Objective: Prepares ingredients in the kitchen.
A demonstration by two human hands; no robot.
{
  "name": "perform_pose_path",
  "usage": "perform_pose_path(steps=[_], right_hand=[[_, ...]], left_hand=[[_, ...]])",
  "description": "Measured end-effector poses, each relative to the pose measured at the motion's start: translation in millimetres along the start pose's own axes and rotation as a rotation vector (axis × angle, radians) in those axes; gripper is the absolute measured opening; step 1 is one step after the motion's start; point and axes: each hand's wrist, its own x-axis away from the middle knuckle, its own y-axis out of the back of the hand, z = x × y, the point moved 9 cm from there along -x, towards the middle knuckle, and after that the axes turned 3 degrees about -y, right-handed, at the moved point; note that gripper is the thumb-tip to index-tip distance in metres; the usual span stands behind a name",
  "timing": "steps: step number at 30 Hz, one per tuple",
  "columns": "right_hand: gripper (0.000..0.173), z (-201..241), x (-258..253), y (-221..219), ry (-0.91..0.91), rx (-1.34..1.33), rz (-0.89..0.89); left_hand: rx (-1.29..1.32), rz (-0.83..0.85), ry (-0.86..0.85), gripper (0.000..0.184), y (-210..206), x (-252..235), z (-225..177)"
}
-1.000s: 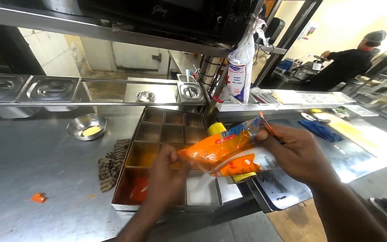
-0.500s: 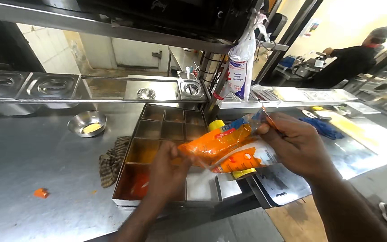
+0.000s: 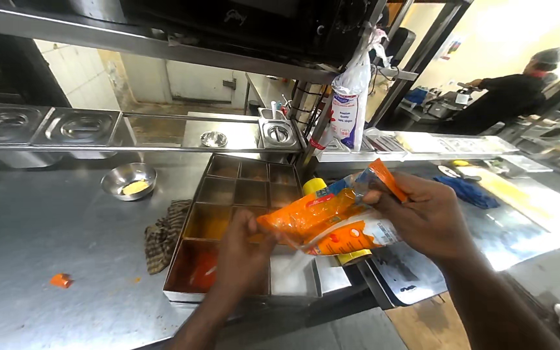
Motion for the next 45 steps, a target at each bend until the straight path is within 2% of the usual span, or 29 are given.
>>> perform_pose_path(steps=[4,45], right_hand=[[0.033,-1.0,-0.1,2.4,-0.003,-0.019,-0.037],[0.026,17.7,-6.9,11.5,0.101,-0.009,-0.094]], left_hand=[[-0.001,-0.009,0.007,0.036,0.4,0.1,0.5],[-0.007,-0.02,-0.044,0.034,4.2,-3.0,-11.6]])
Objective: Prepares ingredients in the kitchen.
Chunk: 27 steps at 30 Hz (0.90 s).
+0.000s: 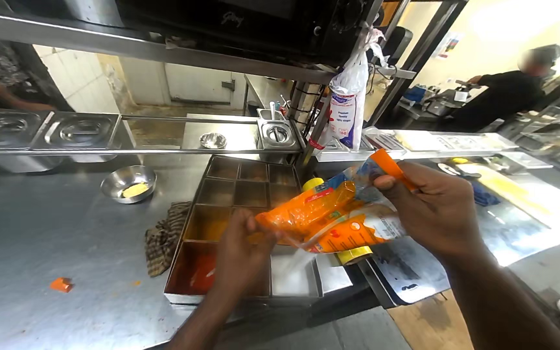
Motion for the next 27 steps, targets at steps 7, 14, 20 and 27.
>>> perform_pose_path(steps=[7,14,20,27], right_hand=[[0.029,-1.7,0.6,1.9,-0.015,0.007,-0.013],[0.029,0.1,0.6,3.9,-0.002,0.007,-0.023],[0.028,0.9,0.7,5.7,0.012,-0.002,-0.032],[0.027,-0.7,2.4,8.4,0.01,-0.003,-0.042]], left_hand=[[-0.006,-0.009,0.004,0.035,-0.2,0.3,-0.9],[0.004,-0.016,-0.013,0.035,-0.3,0.2,-3.4],[0.007,-0.026,-0.029,0.035,0.2,1.1,-7.4],[0.027,-0.02,-0.036,0.035,-0.6,1.7,-11.0]])
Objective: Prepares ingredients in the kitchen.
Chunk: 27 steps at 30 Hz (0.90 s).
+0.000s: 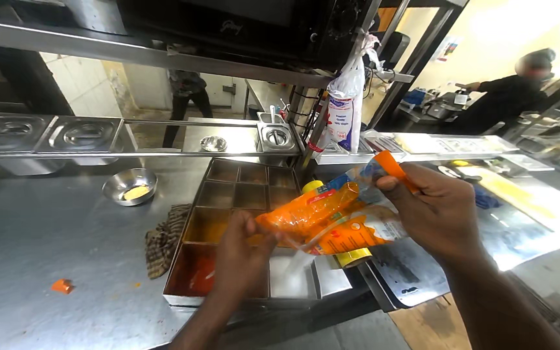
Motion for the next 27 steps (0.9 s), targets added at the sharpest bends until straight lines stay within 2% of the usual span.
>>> perform_pose_path(steps=[27], right_hand=[[0.026,4.0,-3.7,7.4,0.011,0.005,-0.057]], left_hand=[[0.002,0.01,-0.036,0.035,1.5,-6.8,-7.7]])
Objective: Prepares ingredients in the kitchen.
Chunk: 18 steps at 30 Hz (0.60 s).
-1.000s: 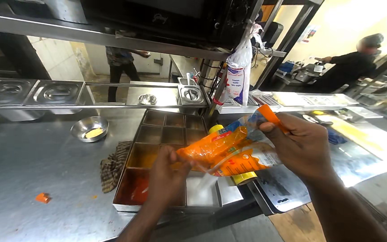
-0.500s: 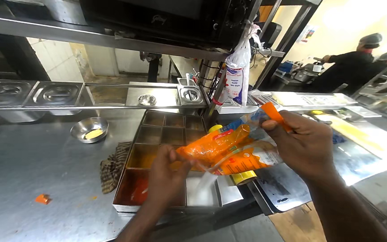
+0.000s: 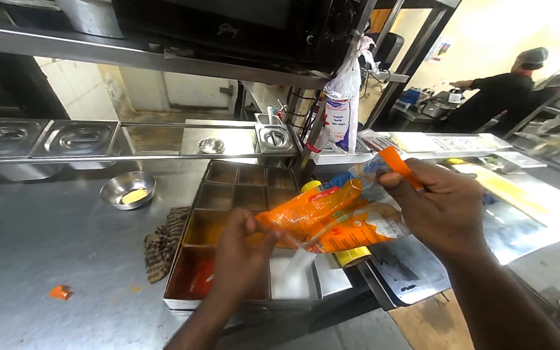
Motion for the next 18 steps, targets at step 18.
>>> perform_pose_path(steps=[18], right_hand=[[0.026,-10.2,7.8,0.2,-0.016,-0.013,-0.012]], left_hand=[[-0.037,0.005,-0.014,0.034,-3.6,2.2,5.5]])
